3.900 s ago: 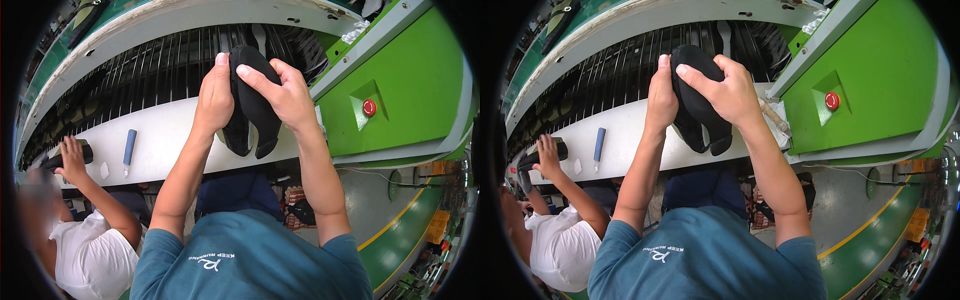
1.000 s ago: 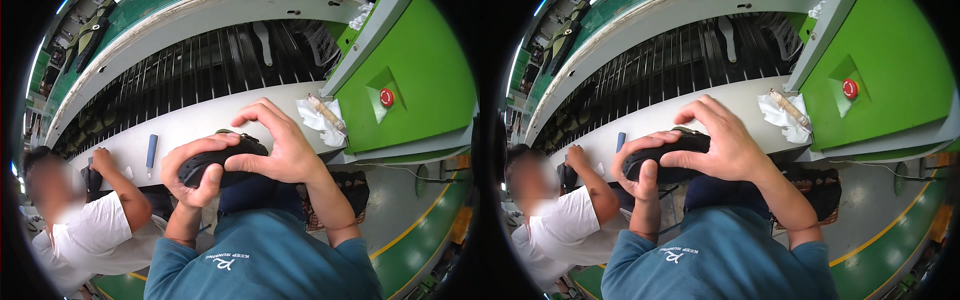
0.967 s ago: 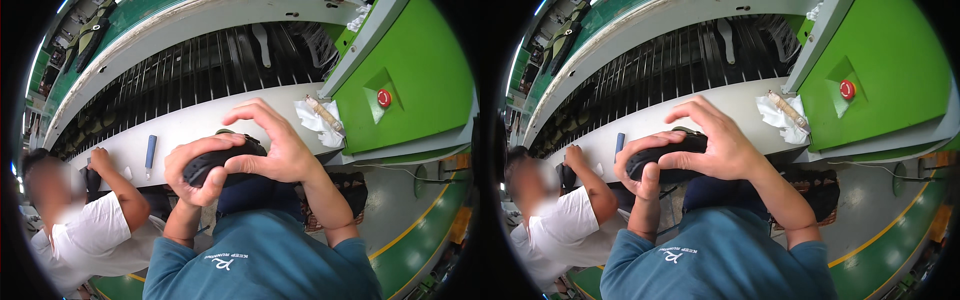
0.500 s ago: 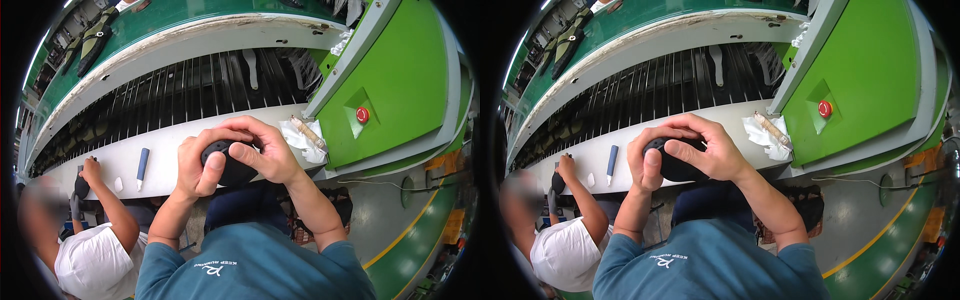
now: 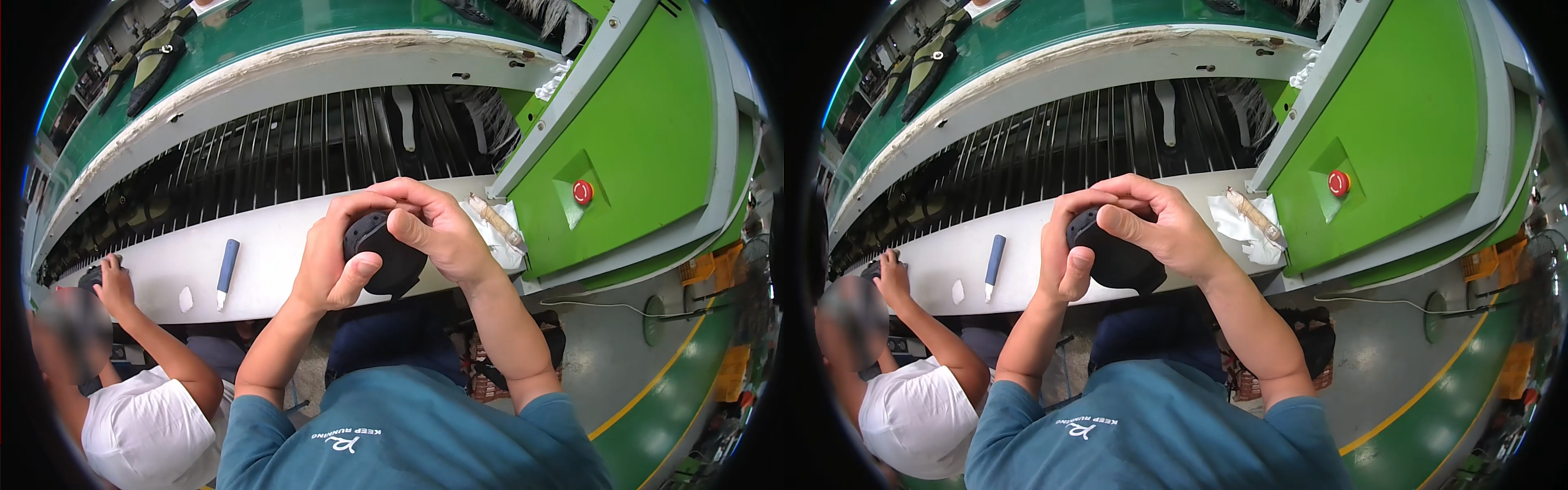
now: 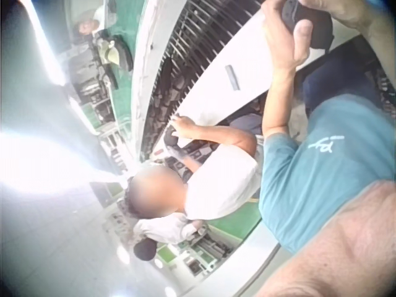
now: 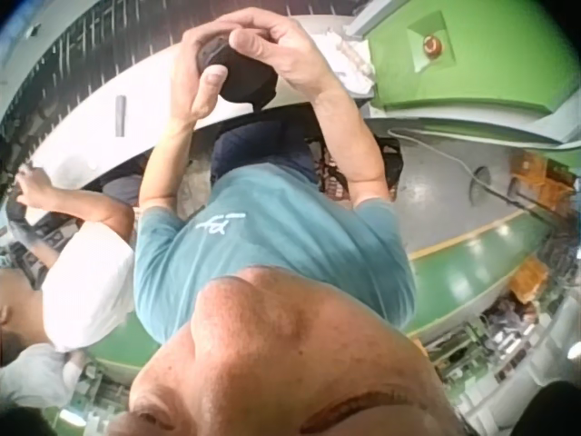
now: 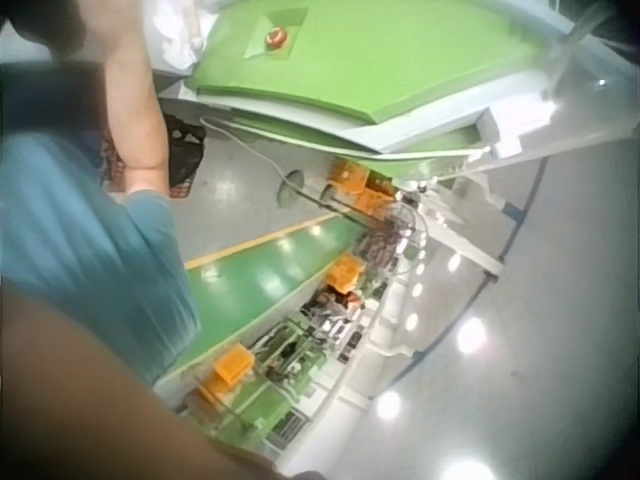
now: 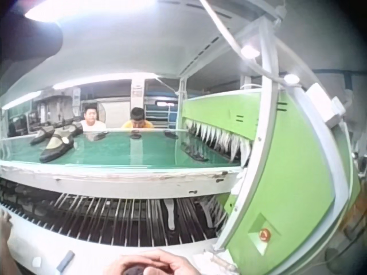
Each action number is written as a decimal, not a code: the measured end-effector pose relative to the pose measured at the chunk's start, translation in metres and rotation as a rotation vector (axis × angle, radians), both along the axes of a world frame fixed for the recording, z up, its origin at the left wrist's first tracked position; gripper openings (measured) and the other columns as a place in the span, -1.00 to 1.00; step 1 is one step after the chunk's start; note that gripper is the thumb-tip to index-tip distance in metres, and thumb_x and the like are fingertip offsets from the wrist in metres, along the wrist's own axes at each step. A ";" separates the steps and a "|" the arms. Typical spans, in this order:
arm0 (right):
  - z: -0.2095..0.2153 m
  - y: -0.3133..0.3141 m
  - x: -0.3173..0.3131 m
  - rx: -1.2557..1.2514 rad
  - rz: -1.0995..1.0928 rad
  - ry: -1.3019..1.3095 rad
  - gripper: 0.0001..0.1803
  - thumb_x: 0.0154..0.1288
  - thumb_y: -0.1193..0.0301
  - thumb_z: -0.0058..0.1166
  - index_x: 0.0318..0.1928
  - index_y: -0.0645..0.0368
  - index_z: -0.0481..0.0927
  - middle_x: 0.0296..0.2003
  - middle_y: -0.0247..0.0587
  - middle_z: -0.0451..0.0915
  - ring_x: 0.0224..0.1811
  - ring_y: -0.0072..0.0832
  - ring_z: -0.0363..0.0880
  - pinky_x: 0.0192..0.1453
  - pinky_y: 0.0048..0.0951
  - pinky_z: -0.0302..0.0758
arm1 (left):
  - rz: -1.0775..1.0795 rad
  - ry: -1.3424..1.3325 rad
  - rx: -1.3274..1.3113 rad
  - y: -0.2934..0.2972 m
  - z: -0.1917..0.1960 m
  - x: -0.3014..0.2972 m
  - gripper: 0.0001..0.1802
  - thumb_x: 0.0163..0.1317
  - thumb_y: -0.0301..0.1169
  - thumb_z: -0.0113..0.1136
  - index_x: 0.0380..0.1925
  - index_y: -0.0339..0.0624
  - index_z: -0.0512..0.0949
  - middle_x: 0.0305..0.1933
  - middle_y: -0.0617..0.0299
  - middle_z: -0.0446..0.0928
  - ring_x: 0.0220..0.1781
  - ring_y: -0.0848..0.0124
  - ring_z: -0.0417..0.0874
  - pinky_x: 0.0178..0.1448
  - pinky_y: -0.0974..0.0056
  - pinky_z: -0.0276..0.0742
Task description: The person assembles sandals by attaching black soles to green uppers on a factory assembly line. They use a wooden stick to apply adhesive to the sole and press the parts together, then place the finished product on a conveyor belt.
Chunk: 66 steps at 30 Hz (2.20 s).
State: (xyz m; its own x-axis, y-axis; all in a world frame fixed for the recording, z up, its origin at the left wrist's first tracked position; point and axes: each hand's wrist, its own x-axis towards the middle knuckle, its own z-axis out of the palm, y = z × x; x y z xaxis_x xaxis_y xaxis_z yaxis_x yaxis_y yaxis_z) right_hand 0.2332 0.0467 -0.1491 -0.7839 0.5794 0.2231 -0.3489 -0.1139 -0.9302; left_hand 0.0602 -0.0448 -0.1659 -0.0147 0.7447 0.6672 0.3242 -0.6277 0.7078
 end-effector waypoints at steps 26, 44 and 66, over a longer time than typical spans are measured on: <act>-0.002 0.000 -0.001 0.117 -0.059 -0.018 -0.50 0.49 0.08 0.40 0.18 0.23 0.71 0.02 -0.28 0.75 0.09 -0.54 0.68 0.28 -0.43 0.58 | -0.022 -0.056 0.009 0.000 -0.002 0.004 -0.27 0.60 0.17 -0.01 0.22 -0.39 0.52 -0.04 -0.07 0.75 -0.15 0.08 0.84 -0.03 0.17 0.70; -0.070 -0.055 0.020 0.676 -0.505 -0.346 -0.35 0.16 0.29 0.64 0.14 0.22 0.51 0.27 0.08 0.62 0.29 -0.08 0.68 0.37 -0.19 0.60 | 0.087 -0.281 -0.158 -0.016 0.001 -0.040 -0.57 0.43 -0.26 0.28 0.03 -0.51 0.67 -0.04 -0.14 0.80 0.00 0.15 0.86 0.20 0.12 0.74; -0.021 -0.032 -0.020 0.499 -0.518 -0.339 -0.44 0.11 0.36 0.65 0.08 0.14 0.65 -0.26 -0.42 0.59 -0.30 -0.68 0.50 -0.29 -0.56 0.42 | 0.456 -0.810 -0.282 -0.008 -0.132 -0.006 -0.13 0.47 -0.17 0.37 0.59 -0.20 0.14 0.29 0.00 0.45 0.29 0.30 0.54 0.42 0.19 0.46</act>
State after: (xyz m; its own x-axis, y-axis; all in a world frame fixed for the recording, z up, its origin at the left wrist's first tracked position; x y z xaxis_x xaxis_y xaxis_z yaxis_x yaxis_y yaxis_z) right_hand 0.2134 0.0148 -0.1703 -0.5134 0.7837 0.3497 0.0677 0.4432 -0.8938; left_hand 0.0546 -0.0530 -0.2982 -0.7179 0.6847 0.1261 -0.1573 -0.3359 0.9287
